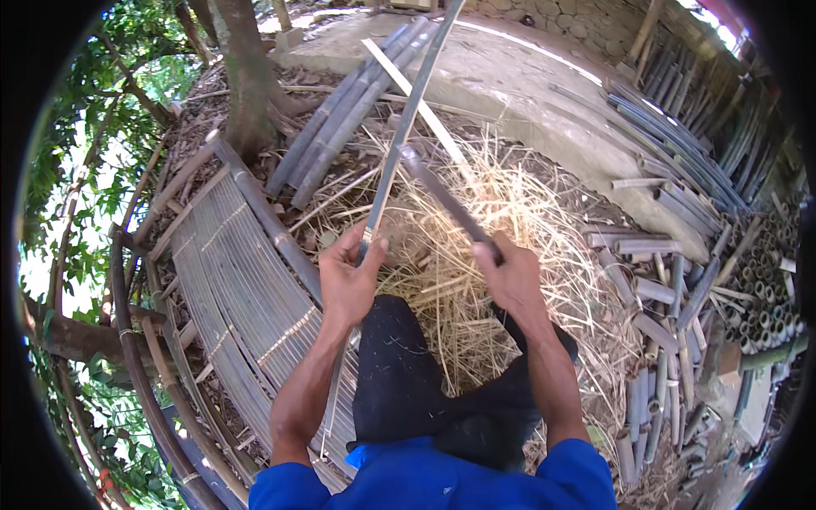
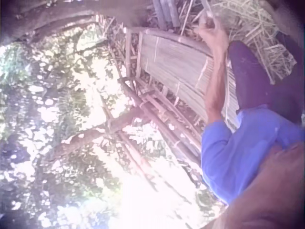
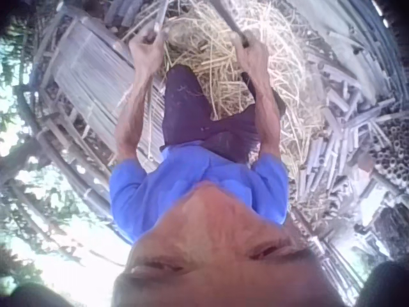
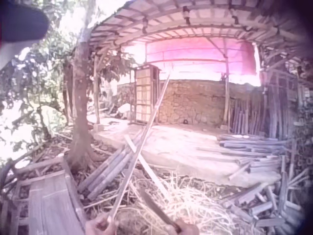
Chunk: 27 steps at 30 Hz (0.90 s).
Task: The person uses a blade to shave thin strips from a length of bamboo, moving the tool repeatedly along the surface while holding the piece by hand.
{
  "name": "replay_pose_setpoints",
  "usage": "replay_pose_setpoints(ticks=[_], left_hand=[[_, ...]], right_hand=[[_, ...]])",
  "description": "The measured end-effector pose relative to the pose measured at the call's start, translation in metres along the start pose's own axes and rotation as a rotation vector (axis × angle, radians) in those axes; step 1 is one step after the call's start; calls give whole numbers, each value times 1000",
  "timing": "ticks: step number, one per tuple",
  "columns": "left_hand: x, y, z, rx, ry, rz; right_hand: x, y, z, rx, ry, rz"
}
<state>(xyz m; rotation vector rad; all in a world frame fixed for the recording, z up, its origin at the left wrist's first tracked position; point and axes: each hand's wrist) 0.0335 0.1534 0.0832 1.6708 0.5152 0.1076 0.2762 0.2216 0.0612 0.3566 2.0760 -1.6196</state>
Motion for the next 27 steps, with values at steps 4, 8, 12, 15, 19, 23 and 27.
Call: replay_pose_setpoints(ticks=[4, 8, 12, 15, 19, 23, 27], left_hand=[[3, -34, 30, 43, -111, 27], [-3, -35, 49, -86, -146, 45], [-21, -37, 52, -122, -182, -4], [-18, -52, 67, -46, -160, 5], [-32, -54, 89, -234, -239, -51], [-48, -59, 103, -245, -202, -87], [-59, -74, 139, -369, -218, -76]], right_hand=[[22, -25, 23, -177, -155, 126], [27, -26, 15, -325, -93, 183], [34, -36, 14, -157, -130, 188], [24, -34, 6, -381, -191, 262], [13, -15, -13, -64, -159, 259], [8, -13, -23, -147, -284, 328], [-60, 37, -98, 122, 134, 174]])
Point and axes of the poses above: each hand's wrist, its own z-axis away from the middle knuckle, its own x-axis out of the palm, y = z × x, and after that the axes turned 14 degrees about -z, right-handed
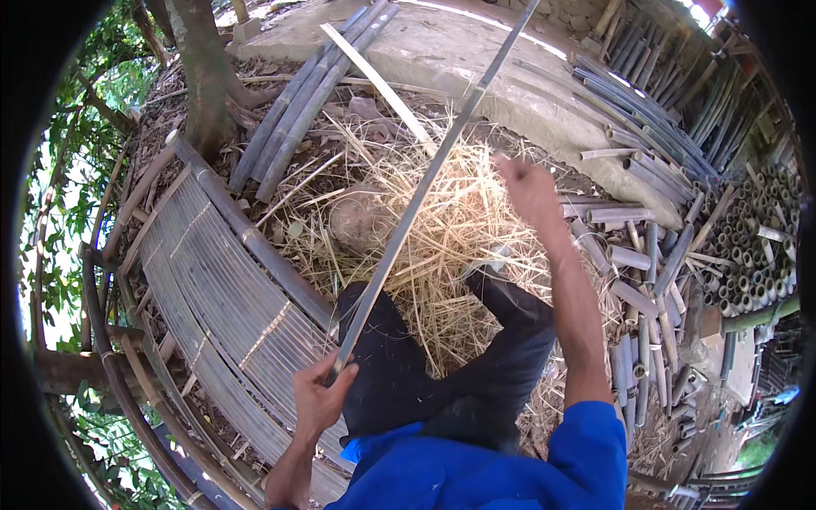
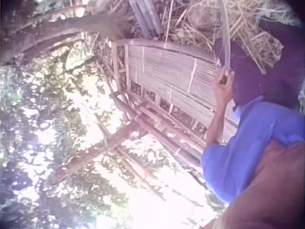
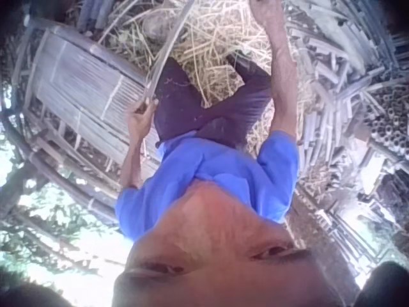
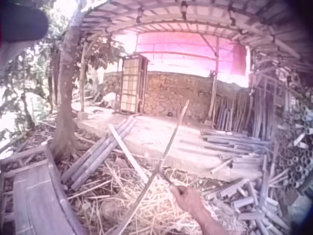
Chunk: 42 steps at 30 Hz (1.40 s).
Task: The person uses a blade to shave thin strips from a length of bamboo, moving the tool repeatedly along the surface while holding the piece by hand.
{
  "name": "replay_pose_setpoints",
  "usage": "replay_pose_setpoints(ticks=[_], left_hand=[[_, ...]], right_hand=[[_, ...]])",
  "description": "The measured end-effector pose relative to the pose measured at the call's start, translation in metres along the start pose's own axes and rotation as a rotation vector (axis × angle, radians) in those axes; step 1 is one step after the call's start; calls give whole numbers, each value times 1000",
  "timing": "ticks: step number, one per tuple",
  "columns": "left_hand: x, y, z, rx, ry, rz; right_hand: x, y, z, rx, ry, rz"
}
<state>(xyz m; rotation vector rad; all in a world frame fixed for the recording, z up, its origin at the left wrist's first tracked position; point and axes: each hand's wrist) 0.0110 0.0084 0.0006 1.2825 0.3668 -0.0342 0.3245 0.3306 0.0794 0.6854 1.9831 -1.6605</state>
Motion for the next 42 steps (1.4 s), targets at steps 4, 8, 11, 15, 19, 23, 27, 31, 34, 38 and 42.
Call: replay_pose_setpoints(ticks=[4, 8, 11, 15, 19, 23, 27, 31, 34, 38, 42], left_hand=[[-19, 3, 20, -179, -102, -10], [-17, 23, -23, -86, -198, 28], [13, 55, -43, -57, -271, 85], [28, 48, -56, -102, -293, 20], [32, 55, -39, -80, -281, 79], [19, 38, 1, -129, -283, 56], [10, 22, 44, -224, -337, 147], [3, 12, 0, -26, -236, 14], [25, 39, -33, 42, -258, -77], [47, 52, -50, -42, -239, 27], [40, 48, -42, -52, -258, 27]], right_hand=[[-14, 7, -20, -67, 111, 219], [41, -13, 55, -131, -192, 128], [71, -15, 125, -370, -343, 73], [81, -13, 148, -561, -382, -18], [59, 1, 101, -329, -336, 114], [31, 33, 19, 41, -165, 36], [-22, 67, -23, 43, 154, 18], [19, 35, 43, 199, -70, -78], [62, 3, 126, -156, -310, -36], [84, 4, 164, -512, -381, -79], [73, 13, 135, -483, -371, 2]])
Point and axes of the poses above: each hand's wrist, its own z-axis away from the middle knuckle, its own x-axis out of the palm, y = z × x, and after that the axes turned 14 degrees about -z, right-handed
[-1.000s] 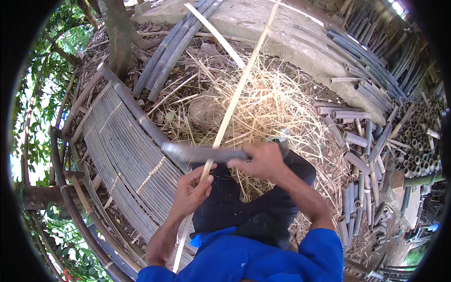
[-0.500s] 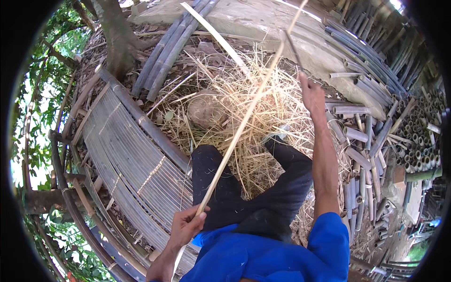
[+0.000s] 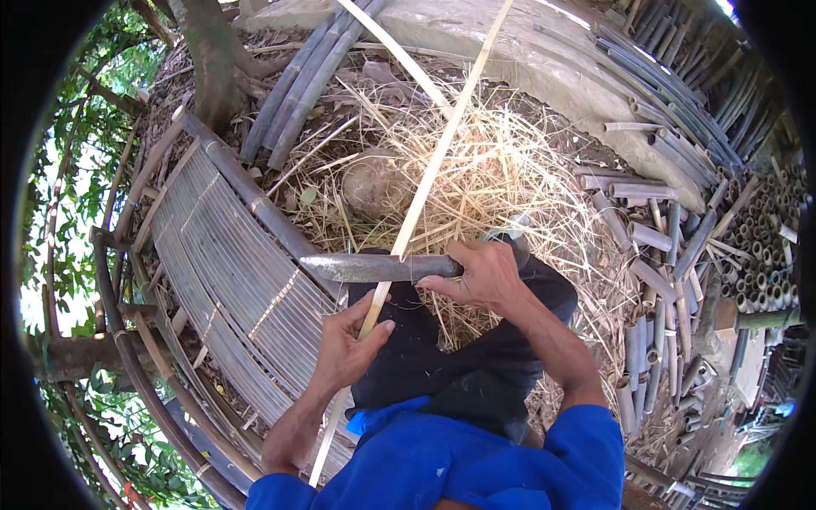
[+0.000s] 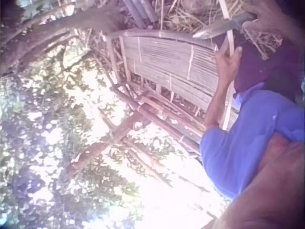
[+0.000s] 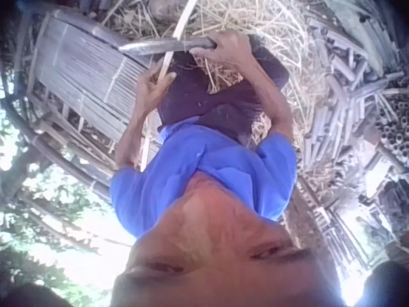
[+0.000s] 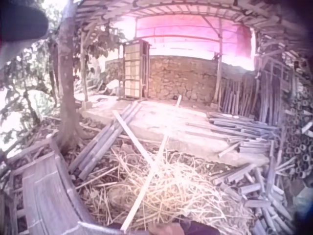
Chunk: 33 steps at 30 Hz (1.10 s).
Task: The person uses a blade to shave thin strips from a length of bamboo, moving the tool repeatedly along the surface while holding the piece by hand.
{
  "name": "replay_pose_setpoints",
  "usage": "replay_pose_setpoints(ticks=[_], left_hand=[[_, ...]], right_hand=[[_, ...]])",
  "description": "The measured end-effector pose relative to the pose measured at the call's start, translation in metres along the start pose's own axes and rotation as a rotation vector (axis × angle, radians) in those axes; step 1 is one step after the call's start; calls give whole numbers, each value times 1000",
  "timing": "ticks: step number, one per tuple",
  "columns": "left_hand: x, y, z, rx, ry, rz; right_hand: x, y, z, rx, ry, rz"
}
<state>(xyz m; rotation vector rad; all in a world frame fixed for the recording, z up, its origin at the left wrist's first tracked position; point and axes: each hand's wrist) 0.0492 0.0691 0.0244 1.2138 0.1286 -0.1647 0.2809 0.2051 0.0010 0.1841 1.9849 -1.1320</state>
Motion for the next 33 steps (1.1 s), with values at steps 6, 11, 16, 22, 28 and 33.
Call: replay_pose_setpoints(ticks=[6, 11, 16, 22, 28, 33], left_hand=[[-20, -6, 30, 23, 28, -139], [-40, -55, 80, -109, 8, -92], [-42, -37, 30, -88, -105, 78], [-18, -20, -12, 38, -34, -42], [-18, -27, -4, 22, 4, -22], [-22, -31, 6, 13, -44, -86]], right_hand=[[-47, 27, -35, 365, 115, -37], [-124, 113, -61, 644, 547, 77], [-42, 52, -34, 573, 254, -156], [37, -16, 2, 345, 3, -154], [36, -9, 1, 356, 3, -170], [27, -16, 13, 209, -163, -54]])
Point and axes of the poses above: each hand's wrist, its own z-axis away from the middle knuckle, its own x-axis out of the palm, y = z × x, and after that the axes turned 14 degrees about -z, right-handed
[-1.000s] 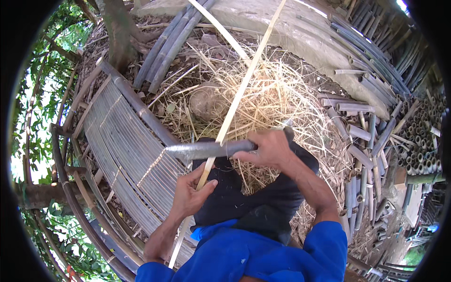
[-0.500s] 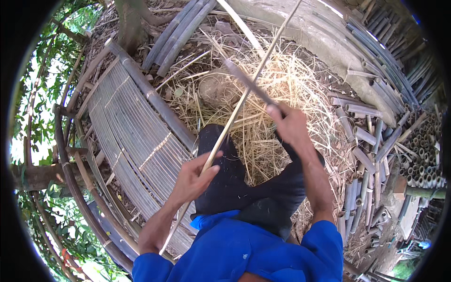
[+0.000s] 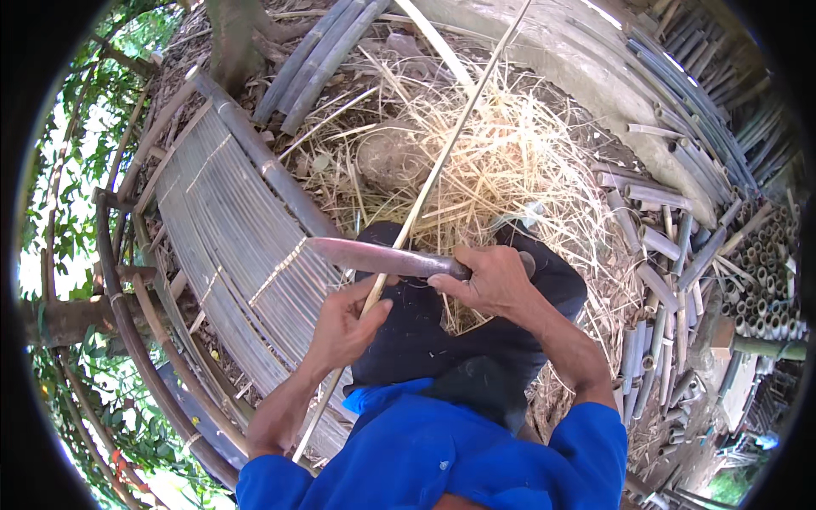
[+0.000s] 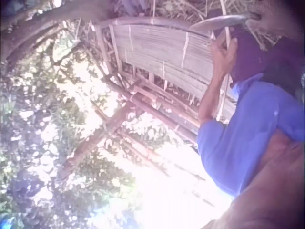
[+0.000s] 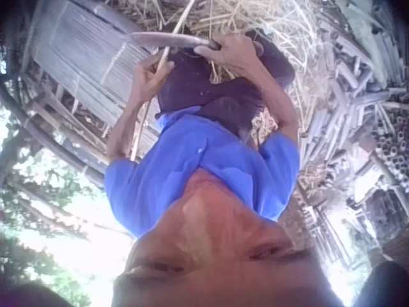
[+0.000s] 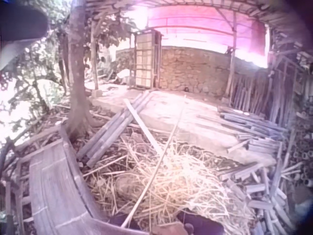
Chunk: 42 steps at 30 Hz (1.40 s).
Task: The person uses a blade to shave thin strips from a length of bamboo, moving the tool repeatedly along the surface while holding the piece by hand.
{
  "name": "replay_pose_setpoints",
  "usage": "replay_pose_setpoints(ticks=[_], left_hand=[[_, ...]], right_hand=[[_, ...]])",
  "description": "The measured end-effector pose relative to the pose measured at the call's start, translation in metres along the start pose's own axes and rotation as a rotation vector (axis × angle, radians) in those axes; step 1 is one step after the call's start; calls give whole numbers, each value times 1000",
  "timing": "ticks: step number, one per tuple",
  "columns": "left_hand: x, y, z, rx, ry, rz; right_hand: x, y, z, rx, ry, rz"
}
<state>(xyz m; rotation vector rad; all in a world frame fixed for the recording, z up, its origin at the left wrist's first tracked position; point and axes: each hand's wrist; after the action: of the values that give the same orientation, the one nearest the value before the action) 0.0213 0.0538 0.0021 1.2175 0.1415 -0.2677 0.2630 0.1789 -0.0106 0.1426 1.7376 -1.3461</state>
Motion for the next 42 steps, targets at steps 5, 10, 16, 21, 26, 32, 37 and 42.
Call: replay_pose_setpoints(ticks=[5, 10, 16, 21, 26, 32, 37, 42], left_hand=[[-5, -2, 16, -26, 2, -19], [-16, -15, 59, -50, -18, -137], [-24, -65, 115, -139, -172, -109], [-4, -38, 72, -123, -189, -156], [32, 1, -38, 63, -13, -154], [45, 49, -71, -96, -3, -106], [46, 34, -74, -50, 40, -213], [47, 37, -49, -17, 114, -282]], right_hand=[[-41, 30, -36, 42, 131, 27], [-116, 105, -85, 415, 400, -62], [-100, 117, -84, 367, 554, -921], [-48, 87, -82, 432, 603, -998], [-18, 44, -63, 327, 305, -1048], [-34, 83, -31, 202, 409, -312], [-29, 51, 0, 8, 79, -11], [-63, 95, -29, 230, 255, -262]])
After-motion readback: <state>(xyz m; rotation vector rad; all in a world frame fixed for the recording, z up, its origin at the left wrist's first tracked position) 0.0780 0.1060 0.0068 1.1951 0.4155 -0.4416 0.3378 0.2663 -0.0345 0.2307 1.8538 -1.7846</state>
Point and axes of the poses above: each hand's wrist, its own z-axis away from the middle knuckle, its own x-axis out of the palm, y = z × x, and after that the axes turned 14 degrees about -z, right-handed
